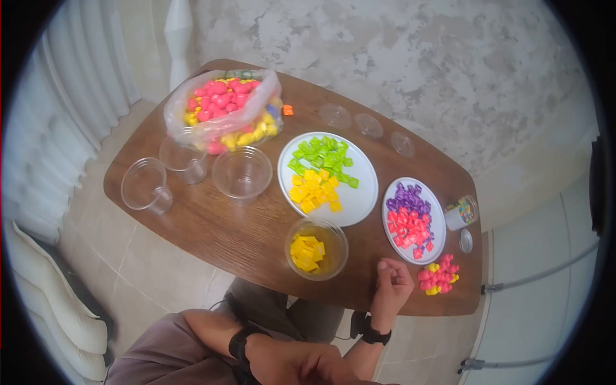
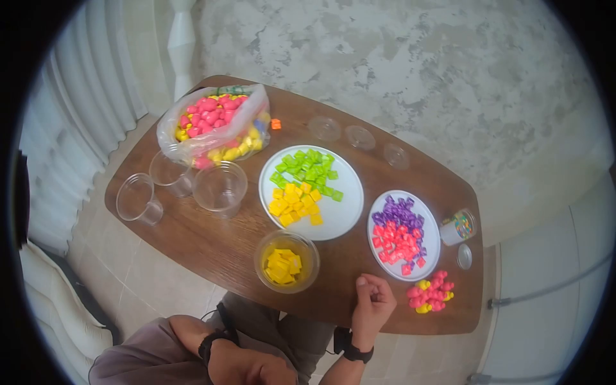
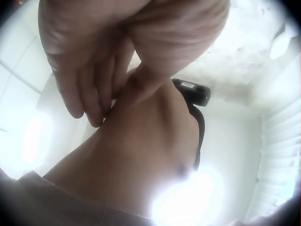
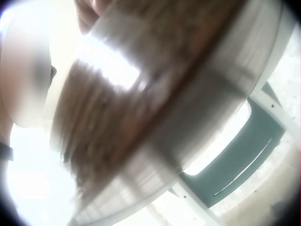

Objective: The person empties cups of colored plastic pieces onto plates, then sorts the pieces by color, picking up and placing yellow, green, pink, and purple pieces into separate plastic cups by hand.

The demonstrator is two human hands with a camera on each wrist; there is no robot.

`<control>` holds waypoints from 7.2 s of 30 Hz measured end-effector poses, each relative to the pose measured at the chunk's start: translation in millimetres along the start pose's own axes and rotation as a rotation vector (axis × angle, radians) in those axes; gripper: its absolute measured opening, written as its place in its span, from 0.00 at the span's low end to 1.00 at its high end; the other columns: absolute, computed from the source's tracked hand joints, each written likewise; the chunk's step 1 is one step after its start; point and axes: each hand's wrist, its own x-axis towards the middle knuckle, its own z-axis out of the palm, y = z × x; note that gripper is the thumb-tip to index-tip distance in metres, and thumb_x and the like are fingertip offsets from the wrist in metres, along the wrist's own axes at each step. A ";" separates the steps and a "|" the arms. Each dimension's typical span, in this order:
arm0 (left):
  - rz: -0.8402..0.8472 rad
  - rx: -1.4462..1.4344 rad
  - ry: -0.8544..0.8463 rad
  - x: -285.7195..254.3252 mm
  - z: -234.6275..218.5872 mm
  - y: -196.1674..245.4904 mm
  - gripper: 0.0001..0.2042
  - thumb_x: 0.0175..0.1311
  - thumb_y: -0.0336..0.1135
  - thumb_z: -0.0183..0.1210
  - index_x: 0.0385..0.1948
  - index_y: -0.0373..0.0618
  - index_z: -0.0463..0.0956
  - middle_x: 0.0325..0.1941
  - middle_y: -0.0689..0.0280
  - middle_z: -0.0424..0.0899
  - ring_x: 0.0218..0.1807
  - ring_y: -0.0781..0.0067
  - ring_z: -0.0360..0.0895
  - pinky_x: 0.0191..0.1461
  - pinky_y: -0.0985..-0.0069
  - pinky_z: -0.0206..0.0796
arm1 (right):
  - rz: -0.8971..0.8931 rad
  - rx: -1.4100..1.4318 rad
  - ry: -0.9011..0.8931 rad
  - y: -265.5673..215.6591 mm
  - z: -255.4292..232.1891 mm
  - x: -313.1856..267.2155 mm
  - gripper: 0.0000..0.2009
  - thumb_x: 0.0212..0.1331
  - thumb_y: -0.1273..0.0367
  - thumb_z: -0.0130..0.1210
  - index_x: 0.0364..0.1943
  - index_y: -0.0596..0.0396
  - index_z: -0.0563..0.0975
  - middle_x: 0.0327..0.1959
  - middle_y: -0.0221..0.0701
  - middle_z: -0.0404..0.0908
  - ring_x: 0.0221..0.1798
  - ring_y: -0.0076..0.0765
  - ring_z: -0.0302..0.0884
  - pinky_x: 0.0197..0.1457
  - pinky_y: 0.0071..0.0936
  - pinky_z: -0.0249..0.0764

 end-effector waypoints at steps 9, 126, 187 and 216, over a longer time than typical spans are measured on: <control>0.064 0.002 0.158 -4.2 7.9 21.2 0.30 0.53 0.36 0.80 0.55 0.31 0.77 0.56 0.56 0.87 0.55 0.67 0.82 0.53 0.68 0.78 | -0.008 -0.041 0.099 7.4 -1.8 1.3 0.05 0.69 0.68 0.62 0.40 0.55 0.81 0.20 0.11 0.65 0.20 0.07 0.53 0.23 0.14 0.45; 0.143 0.194 0.520 39.3 -2.7 53.2 0.26 0.58 0.35 0.76 0.54 0.32 0.77 0.53 0.57 0.86 0.52 0.69 0.81 0.52 0.71 0.76 | -0.077 -0.082 0.101 3.4 -7.4 -11.3 0.04 0.67 0.77 0.61 0.42 0.63 0.83 0.23 0.21 0.69 0.26 0.17 0.61 0.30 0.16 0.57; 0.136 0.224 0.466 31.2 4.3 63.7 0.23 0.60 0.34 0.75 0.53 0.33 0.76 0.51 0.58 0.85 0.51 0.70 0.81 0.51 0.72 0.76 | -0.045 -0.086 0.107 -3.5 -2.2 -13.1 0.05 0.69 0.73 0.62 0.42 0.63 0.83 0.23 0.21 0.68 0.26 0.17 0.61 0.29 0.17 0.56; 0.152 0.214 0.464 38.7 -5.8 54.9 0.22 0.61 0.34 0.74 0.52 0.33 0.76 0.51 0.58 0.85 0.50 0.71 0.81 0.50 0.73 0.76 | -0.064 -0.081 0.094 -5.0 -2.4 -13.4 0.05 0.68 0.75 0.58 0.42 0.63 0.83 0.25 0.22 0.70 0.28 0.18 0.63 0.32 0.17 0.59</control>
